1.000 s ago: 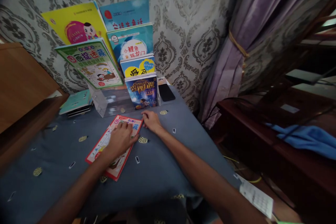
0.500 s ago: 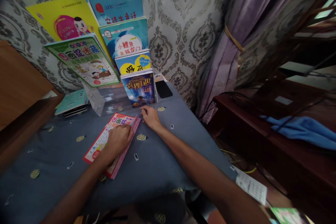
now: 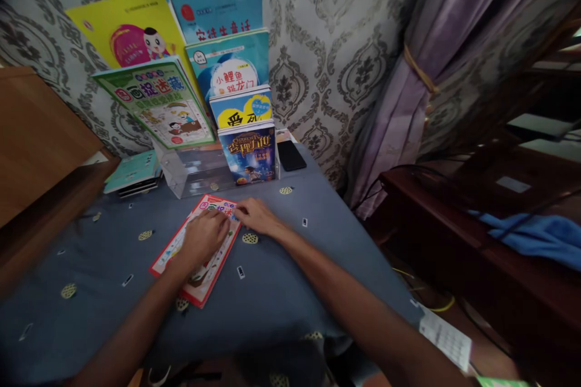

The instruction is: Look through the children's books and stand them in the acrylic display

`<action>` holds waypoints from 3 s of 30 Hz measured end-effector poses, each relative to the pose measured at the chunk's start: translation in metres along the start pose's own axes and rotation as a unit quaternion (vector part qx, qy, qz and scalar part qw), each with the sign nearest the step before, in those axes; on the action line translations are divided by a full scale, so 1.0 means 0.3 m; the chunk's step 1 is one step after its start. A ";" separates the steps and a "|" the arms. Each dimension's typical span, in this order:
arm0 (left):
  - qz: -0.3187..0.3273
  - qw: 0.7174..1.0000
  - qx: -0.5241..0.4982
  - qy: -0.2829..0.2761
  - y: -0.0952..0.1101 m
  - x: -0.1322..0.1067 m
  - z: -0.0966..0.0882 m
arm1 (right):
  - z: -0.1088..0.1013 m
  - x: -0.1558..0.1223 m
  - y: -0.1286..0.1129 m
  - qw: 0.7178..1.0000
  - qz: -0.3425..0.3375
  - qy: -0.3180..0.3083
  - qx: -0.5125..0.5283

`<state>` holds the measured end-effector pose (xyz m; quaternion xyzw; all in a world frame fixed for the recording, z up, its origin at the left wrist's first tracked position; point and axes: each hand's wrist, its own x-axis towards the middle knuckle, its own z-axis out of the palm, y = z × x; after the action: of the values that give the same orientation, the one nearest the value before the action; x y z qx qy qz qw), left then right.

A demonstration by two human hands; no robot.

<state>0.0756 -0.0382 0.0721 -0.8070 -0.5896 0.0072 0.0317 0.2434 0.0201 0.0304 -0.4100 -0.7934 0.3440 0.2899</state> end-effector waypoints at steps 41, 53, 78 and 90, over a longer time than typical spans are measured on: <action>0.214 0.957 -0.092 -0.171 -0.108 -0.072 -0.032 | 0.048 0.011 0.077 0.974 -0.012 0.045 -0.224; 0.223 0.961 -0.055 -0.150 -0.053 -0.124 -0.064 | 0.054 0.009 0.079 0.979 -0.048 0.056 -0.191; 0.133 0.977 -0.144 0.088 -0.110 -0.306 0.150 | 0.065 -0.181 0.021 0.978 -0.082 -0.096 -0.169; -0.091 0.974 -0.193 0.080 -0.315 -0.193 0.134 | 0.054 -0.180 0.002 0.980 -0.060 -0.110 -0.152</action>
<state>-0.0339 -0.0629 0.0362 -0.7385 -0.6468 -0.1740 -0.0775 0.2585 -0.0306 0.0108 -0.3609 -0.8867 0.2441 0.1548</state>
